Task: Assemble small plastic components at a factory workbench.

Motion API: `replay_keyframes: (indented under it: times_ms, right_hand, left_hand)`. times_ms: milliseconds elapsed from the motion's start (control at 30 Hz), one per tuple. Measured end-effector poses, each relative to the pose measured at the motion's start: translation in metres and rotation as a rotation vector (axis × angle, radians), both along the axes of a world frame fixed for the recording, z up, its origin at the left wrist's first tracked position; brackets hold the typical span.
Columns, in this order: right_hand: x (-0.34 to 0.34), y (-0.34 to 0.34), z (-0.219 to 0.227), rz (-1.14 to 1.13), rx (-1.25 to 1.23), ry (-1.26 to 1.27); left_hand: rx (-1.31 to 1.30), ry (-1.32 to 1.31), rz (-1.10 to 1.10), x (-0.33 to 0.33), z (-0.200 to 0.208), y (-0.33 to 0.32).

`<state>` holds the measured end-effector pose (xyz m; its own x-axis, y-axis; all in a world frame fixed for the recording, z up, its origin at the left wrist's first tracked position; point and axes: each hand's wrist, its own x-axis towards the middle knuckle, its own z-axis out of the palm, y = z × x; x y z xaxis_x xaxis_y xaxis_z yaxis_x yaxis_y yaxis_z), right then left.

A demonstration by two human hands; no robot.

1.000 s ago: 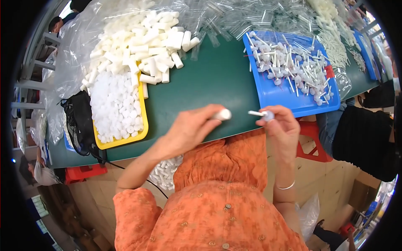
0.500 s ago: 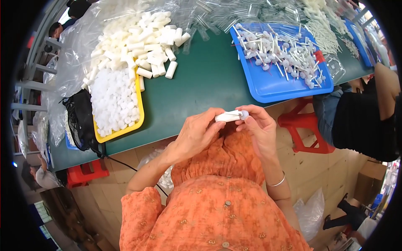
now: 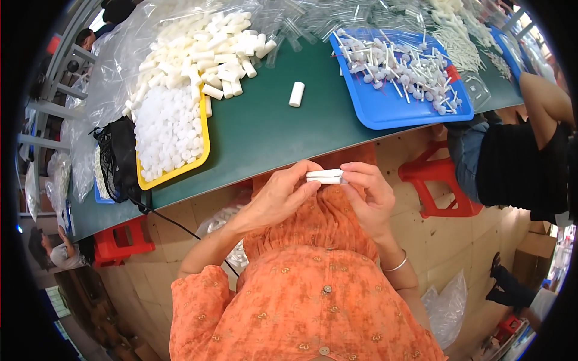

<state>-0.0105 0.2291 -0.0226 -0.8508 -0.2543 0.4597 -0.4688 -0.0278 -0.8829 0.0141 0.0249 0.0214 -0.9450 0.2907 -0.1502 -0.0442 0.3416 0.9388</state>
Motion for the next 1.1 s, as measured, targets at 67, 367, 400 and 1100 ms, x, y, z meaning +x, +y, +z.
replay_keyframes:
  times_ms: [67, 367, 400, 1100]
  right_hand:
    - [0.004, -0.003, -0.002, -0.041, 0.073, 0.131]
    - [0.013, -0.012, -0.014, 0.022, 0.112, 0.225]
    - [0.016, -0.014, -0.012, 0.008, 0.118, 0.222]
    - [-0.041, -0.031, 0.027, -0.074, 0.501, 0.34]
  left_hand:
    - [0.249, -0.219, 0.074, 0.005, 0.001, 0.007]
    - [0.59, -0.44, 0.207, 0.004, -0.016, 0.006]
    - [0.591, -0.447, 0.192, 0.003, -0.017, 0.004]
    - [0.596, -0.476, -0.065, -0.063, 0.012, -0.018]
